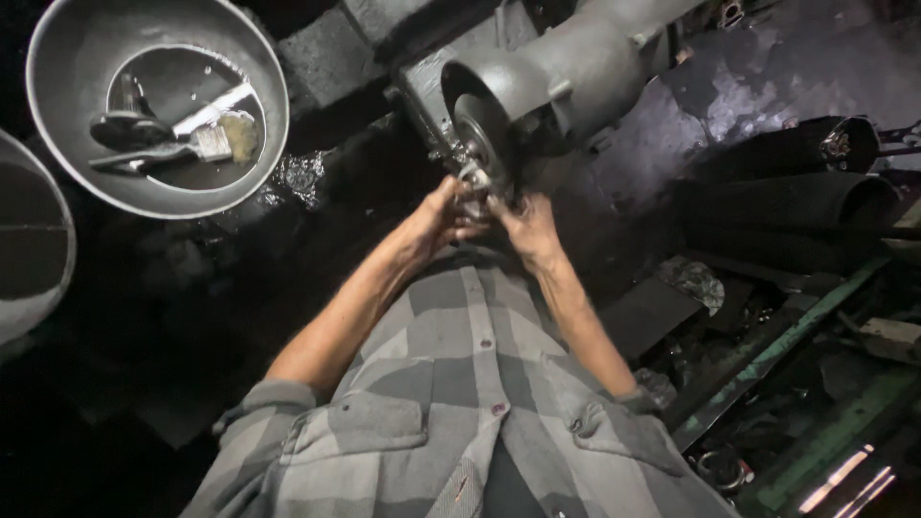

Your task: The person holds a small metal component against a spinning bench grinder, rotating it to grind its surfaces. They periodically dip the part into a water bowl, scrub it with a brush, and return it to the grinding wheel, repeating the grind-and-rinse cycle.

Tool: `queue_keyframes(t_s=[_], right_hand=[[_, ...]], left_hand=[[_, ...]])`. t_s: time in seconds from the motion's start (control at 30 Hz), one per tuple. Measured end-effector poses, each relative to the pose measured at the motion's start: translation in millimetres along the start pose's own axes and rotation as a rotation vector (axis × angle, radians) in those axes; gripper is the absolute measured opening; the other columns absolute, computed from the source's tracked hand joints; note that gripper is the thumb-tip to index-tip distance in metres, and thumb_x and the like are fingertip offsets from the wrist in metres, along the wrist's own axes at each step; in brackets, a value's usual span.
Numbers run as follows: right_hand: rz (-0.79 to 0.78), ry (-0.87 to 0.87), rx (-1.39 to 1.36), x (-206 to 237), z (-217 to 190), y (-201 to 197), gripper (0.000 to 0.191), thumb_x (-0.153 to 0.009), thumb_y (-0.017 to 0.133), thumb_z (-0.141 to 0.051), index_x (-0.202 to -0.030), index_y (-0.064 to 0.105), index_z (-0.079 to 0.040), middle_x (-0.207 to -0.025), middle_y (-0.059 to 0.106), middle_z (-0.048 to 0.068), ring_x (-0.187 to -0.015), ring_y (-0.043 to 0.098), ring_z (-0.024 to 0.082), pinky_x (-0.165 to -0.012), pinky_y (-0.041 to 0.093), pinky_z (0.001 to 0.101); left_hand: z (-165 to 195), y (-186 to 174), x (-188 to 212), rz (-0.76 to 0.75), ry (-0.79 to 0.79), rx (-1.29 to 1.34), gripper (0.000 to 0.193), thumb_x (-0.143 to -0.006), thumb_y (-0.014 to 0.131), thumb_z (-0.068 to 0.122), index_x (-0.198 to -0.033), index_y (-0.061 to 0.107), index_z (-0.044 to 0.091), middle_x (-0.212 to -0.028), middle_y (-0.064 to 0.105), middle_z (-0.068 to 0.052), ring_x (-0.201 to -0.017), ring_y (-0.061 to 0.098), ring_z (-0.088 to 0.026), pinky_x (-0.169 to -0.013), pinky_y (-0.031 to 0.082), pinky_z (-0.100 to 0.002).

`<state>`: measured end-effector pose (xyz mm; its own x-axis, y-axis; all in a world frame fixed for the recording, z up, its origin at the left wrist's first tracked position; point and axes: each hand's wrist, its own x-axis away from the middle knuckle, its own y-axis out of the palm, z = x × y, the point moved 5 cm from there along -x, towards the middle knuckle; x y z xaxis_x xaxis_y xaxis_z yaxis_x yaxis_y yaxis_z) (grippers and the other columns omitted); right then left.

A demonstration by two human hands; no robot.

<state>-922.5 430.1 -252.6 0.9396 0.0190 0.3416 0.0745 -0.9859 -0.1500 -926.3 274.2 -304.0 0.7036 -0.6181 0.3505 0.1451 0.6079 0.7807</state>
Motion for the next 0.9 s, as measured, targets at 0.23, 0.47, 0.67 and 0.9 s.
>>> queue_keyframes(t_s=[0.23, 0.47, 0.67, 0.9], right_hand=[[-0.001, -0.117, -0.205, 24.1, -12.5, -1.2, 0.036, -0.092, 0.071, 0.001, -0.127, 0.061, 0.003, -0.118, 0.071, 0.008, -0.107, 0.067, 0.014, -0.097, 0.056, 0.0304], [0.093, -0.115, -0.125, 26.7, -17.0, -3.0, 0.035, -0.089, 0.076, 0.002, -0.122, 0.062, 0.003, -0.114, 0.072, 0.007, -0.105, 0.068, 0.013, -0.094, 0.057, 0.0286], [0.071, -0.074, -0.007, 10.6, -14.8, -4.3, 0.027, -0.087, 0.075, 0.004, -0.112, 0.067, 0.003, -0.104, 0.073, 0.005, -0.094, 0.067, 0.01, -0.085, 0.057, 0.0285], [-0.042, -0.031, -0.048, 15.9, -13.1, -0.5, 0.022, -0.088, 0.07, 0.004, -0.11, 0.072, 0.005, -0.101, 0.073, 0.004, -0.091, 0.065, 0.011, -0.083, 0.054, 0.0296]], left_hand=[[19.6, 5.7, -5.0, -0.018, 0.076, 0.082, 0.063, -0.097, 0.052, 0.061, -0.131, 0.057, 0.007, -0.127, 0.067, -0.014, -0.116, 0.066, -0.029, -0.097, 0.055, -0.048], [14.7, 1.6, -17.7, -0.007, -0.001, 0.235, 0.059, -0.097, 0.046, 0.064, -0.125, 0.062, 0.014, -0.119, 0.071, -0.009, -0.104, 0.068, -0.025, -0.084, 0.054, -0.044], [12.9, -9.2, -19.0, -0.022, 0.091, 0.154, 0.056, -0.098, 0.047, 0.06, -0.123, 0.064, 0.012, -0.116, 0.072, -0.008, -0.103, 0.07, -0.023, -0.088, 0.058, -0.043], [1.7, 2.2, 3.4, 0.016, 0.051, 0.086, 0.054, -0.098, 0.05, 0.058, -0.123, 0.062, 0.012, -0.116, 0.07, -0.009, -0.105, 0.067, -0.021, -0.09, 0.056, -0.038]])
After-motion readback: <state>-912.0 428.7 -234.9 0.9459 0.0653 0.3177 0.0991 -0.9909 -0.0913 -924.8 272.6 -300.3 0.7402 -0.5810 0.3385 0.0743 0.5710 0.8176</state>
